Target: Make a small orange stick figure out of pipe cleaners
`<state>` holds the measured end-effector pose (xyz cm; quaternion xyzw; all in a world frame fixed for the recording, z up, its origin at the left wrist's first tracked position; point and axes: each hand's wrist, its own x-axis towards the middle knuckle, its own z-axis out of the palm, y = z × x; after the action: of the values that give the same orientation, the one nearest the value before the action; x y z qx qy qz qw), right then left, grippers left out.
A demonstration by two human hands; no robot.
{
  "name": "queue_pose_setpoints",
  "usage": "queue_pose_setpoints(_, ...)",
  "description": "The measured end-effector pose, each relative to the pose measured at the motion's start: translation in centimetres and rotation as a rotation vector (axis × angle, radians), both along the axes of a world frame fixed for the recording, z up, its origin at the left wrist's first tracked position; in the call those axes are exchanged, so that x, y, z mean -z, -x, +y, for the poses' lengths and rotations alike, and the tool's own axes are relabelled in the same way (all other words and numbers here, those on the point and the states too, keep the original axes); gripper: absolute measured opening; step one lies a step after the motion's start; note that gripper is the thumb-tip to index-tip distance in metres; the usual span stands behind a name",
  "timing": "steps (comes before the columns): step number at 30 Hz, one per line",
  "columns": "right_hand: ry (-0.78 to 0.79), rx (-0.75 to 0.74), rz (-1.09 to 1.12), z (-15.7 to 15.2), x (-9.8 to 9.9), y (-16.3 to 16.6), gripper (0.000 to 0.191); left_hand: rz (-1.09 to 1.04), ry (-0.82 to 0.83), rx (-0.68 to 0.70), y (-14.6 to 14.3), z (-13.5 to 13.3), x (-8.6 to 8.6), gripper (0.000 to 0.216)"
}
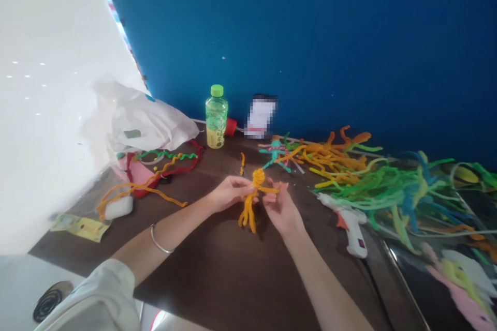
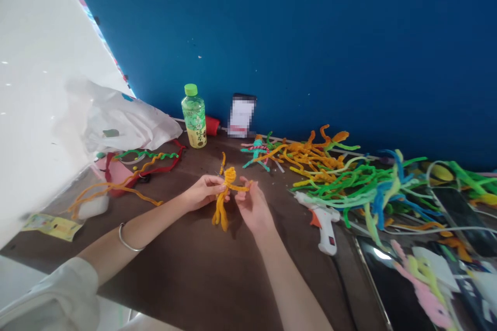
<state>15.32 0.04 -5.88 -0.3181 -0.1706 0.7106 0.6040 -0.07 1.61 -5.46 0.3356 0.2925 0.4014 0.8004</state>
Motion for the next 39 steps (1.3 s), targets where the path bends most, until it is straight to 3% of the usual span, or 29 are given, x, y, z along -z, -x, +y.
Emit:
queue_pose_setpoints(3,-0.072,-0.044,-0.059,0.0,-0.2,-0.4,0.026,-0.007,0.004,-0.003,-0.1,-0.1,-0.2,0.027)
queue_pose_setpoints(8,-0.186,0.048,-0.370,-0.1,0.4,0.3,0.033,-0.030,-0.035,-0.222,-0.4,0.0,0.1,0.023)
queue_pose_setpoints(13,-0.265,0.062,-0.697,-1.1,0.0,1.9,0.023,0.111,-0.233,-0.291,-0.5,-0.1,1.0,0.020)
queue_pose_setpoints(17,-0.257,0.018,-0.734,-1.5,-0.9,2.1,0.022,0.265,-0.386,-0.246,-0.5,-0.1,0.9,0.023)
queue_pose_setpoints(22,-0.256,0.020,-0.701,-1.3,-0.5,1.5,0.024,0.290,-0.457,-0.214,-0.3,-0.1,0.1,0.023)
queue_pose_setpoints(27,-0.155,0.049,-0.678,-1.1,0.2,1.0,0.030,0.307,-0.333,-0.364,-0.1,0.4,0.6,0.025)
queue_pose_setpoints(31,-0.118,0.056,-0.660,-0.9,0.4,1.0,0.028,0.102,-0.115,-0.515,0.0,0.9,1.3,0.026)
queue_pose_setpoints(34,-0.113,0.060,-0.609,-0.8,0.7,1.1,0.027,-0.056,0.007,-0.448,-0.2,0.9,1.2,0.031)
queue_pose_setpoints(39,-0.127,0.080,-0.573,-0.9,1.1,1.4,0.028,-0.139,0.131,-0.313,-0.6,0.0,1.0,0.029)
